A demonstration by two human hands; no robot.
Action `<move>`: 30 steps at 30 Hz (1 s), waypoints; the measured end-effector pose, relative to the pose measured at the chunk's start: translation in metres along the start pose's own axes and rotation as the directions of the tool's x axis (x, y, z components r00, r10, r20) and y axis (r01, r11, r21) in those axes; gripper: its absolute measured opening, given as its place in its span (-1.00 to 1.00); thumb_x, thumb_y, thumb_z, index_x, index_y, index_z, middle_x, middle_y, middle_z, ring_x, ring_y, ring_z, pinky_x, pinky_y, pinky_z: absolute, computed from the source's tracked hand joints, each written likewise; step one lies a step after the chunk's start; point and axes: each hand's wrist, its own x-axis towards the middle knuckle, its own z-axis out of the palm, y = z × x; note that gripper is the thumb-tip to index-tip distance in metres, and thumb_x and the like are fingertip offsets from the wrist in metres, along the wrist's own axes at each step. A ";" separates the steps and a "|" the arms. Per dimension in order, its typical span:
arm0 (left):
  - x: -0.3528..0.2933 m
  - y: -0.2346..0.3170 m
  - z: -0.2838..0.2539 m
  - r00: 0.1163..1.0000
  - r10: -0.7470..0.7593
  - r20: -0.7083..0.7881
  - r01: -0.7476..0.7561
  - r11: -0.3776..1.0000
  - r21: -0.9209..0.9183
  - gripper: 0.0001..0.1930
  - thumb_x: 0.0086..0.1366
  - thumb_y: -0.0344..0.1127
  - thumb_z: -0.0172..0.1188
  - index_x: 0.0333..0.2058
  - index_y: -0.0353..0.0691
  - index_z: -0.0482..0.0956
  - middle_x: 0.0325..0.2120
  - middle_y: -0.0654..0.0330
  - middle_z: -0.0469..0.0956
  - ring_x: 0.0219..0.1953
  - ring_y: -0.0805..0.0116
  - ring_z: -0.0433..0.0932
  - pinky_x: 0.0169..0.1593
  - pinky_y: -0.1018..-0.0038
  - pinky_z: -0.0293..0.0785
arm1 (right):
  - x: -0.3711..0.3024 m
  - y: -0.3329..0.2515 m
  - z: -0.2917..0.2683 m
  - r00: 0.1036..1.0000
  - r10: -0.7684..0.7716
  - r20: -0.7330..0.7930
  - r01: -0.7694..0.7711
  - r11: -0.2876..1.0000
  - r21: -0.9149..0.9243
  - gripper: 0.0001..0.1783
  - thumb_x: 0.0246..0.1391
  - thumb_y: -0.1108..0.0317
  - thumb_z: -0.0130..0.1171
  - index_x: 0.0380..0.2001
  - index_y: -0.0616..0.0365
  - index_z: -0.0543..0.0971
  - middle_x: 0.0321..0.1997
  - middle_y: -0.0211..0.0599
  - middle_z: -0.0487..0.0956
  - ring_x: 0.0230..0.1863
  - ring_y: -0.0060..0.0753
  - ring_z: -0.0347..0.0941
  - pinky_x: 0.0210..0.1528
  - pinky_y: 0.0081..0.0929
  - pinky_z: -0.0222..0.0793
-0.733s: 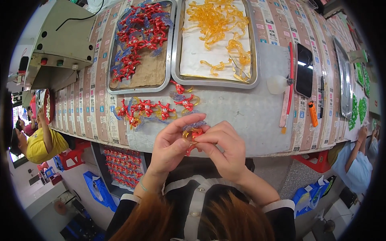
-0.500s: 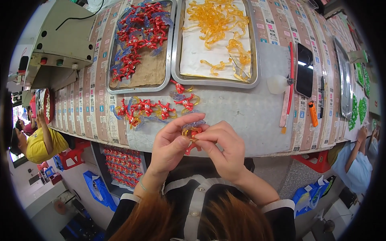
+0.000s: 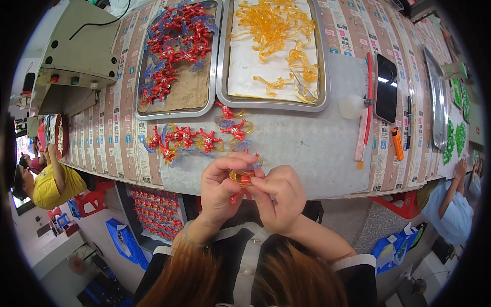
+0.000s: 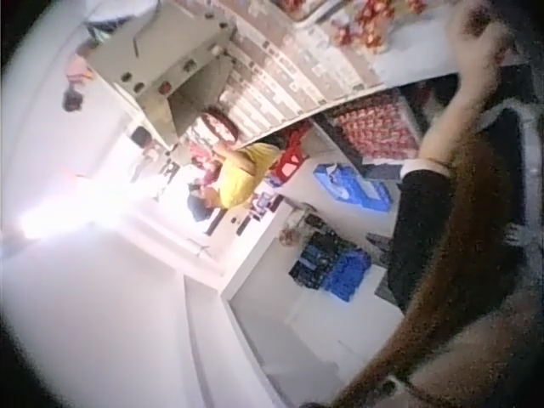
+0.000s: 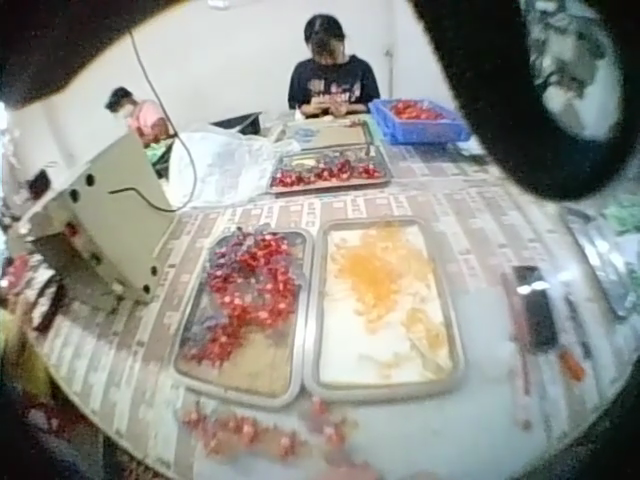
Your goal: The person assembles toy figurines by applying glue to figurine components from a squeeze bottle and attaching pieces together by hand, occasionally trimming them with a craft blade.
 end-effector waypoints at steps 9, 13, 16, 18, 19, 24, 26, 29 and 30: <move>0.002 0.009 0.002 0.997 -0.075 0.021 0.073 0.995 0.061 -0.55 0.02 -0.24 0.17 -0.16 -0.39 0.32 -0.11 -0.05 0.30 -0.20 0.20 0.43 -0.14 0.37 0.39 | 0.005 0.003 -0.002 0.987 -0.161 0.011 0.161 0.982 -0.099 -0.77 -0.28 0.57 0.20 -0.45 0.22 0.43 -0.58 -0.34 0.36 -0.62 -0.41 0.25 -0.60 -0.56 0.17; 0.003 0.014 0.003 0.985 -0.150 0.082 0.150 0.989 0.009 -0.61 0.09 -0.49 0.02 -0.07 -0.42 0.25 0.00 0.00 0.21 -0.10 0.30 0.37 -0.07 0.47 0.32 | 0.008 0.001 -0.005 0.973 -0.229 0.036 0.231 0.963 -0.139 -0.75 -0.30 0.57 0.21 -0.43 0.21 0.42 -0.58 -0.35 0.36 -0.62 -0.41 0.25 -0.61 -0.55 0.16; 0.003 0.018 0.003 0.979 -0.185 0.081 0.182 0.982 0.038 -0.61 0.11 -0.50 0.00 -0.05 -0.43 0.24 0.00 0.01 0.22 -0.09 0.29 0.37 -0.07 0.48 0.33 | 0.008 0.002 -0.007 0.976 -0.211 0.059 0.217 0.969 -0.114 -0.74 -0.31 0.57 0.22 -0.44 0.21 0.42 -0.58 -0.35 0.36 -0.63 -0.41 0.24 -0.62 -0.55 0.15; 0.003 0.019 0.003 0.976 -0.199 0.085 0.193 0.978 0.079 -0.61 0.11 -0.49 -0.01 -0.05 -0.43 0.24 -0.01 0.02 0.23 -0.10 0.29 0.37 -0.07 0.48 0.33 | 0.008 0.002 -0.007 0.975 -0.213 0.059 0.219 0.968 -0.122 -0.73 -0.32 0.57 0.23 -0.45 0.21 0.42 -0.58 -0.35 0.36 -0.63 -0.41 0.23 -0.62 -0.55 0.14; 0.002 0.017 0.003 0.982 -0.175 0.075 0.169 0.983 0.075 -0.62 0.12 -0.49 -0.01 -0.06 -0.43 0.24 -0.02 0.03 0.25 -0.11 0.29 0.38 -0.07 0.48 0.33 | 0.009 0.002 -0.008 0.975 -0.216 0.059 0.222 0.967 -0.129 -0.73 -0.33 0.58 0.23 -0.46 0.20 0.42 -0.59 -0.35 0.35 -0.64 -0.41 0.23 -0.63 -0.55 0.14; -0.001 0.013 0.001 0.993 -0.104 0.057 0.099 0.992 0.080 -0.65 0.13 -0.46 -0.01 -0.08 -0.42 0.27 -0.07 0.04 0.29 -0.13 0.27 0.39 -0.08 0.46 0.34 | 0.008 -0.002 -0.005 0.984 -0.173 0.043 0.177 0.975 -0.137 -0.76 -0.34 0.60 0.23 -0.51 0.21 0.43 -0.62 -0.35 0.35 -0.64 -0.42 0.23 -0.64 -0.58 0.13; 0.000 0.013 0.000 0.995 -0.017 0.094 0.001 0.987 0.164 -0.68 0.12 -0.46 0.00 -0.12 -0.41 0.31 -0.11 0.02 0.31 -0.15 0.27 0.40 -0.09 0.45 0.34 | 0.008 -0.005 -0.005 0.988 -0.146 0.045 0.150 0.980 -0.128 -0.78 -0.35 0.61 0.23 -0.53 0.22 0.43 -0.63 -0.35 0.35 -0.64 -0.42 0.24 -0.64 -0.59 0.13; 0.001 0.012 0.001 0.995 0.014 0.102 -0.027 0.990 0.135 -0.71 0.11 -0.47 0.02 -0.16 -0.40 0.33 -0.14 0.00 0.33 -0.18 0.28 0.41 -0.10 0.45 0.34 | 0.009 -0.009 -0.007 0.999 -0.019 0.049 0.022 0.999 -0.045 -0.79 -0.35 0.61 0.23 -0.54 0.23 0.44 -0.63 -0.33 0.36 -0.63 -0.43 0.27 -0.63 -0.61 0.15; 0.001 0.012 0.001 0.995 0.014 0.102 -0.027 0.990 0.136 -0.71 0.11 -0.47 0.02 -0.16 -0.40 0.33 -0.14 0.00 0.33 -0.18 0.28 0.41 -0.10 0.45 0.34 | 0.008 -0.009 -0.007 0.998 0.037 0.054 -0.036 0.999 -0.009 -0.79 -0.35 0.61 0.23 -0.54 0.23 0.44 -0.62 -0.31 0.38 -0.63 -0.43 0.28 -0.62 -0.61 0.17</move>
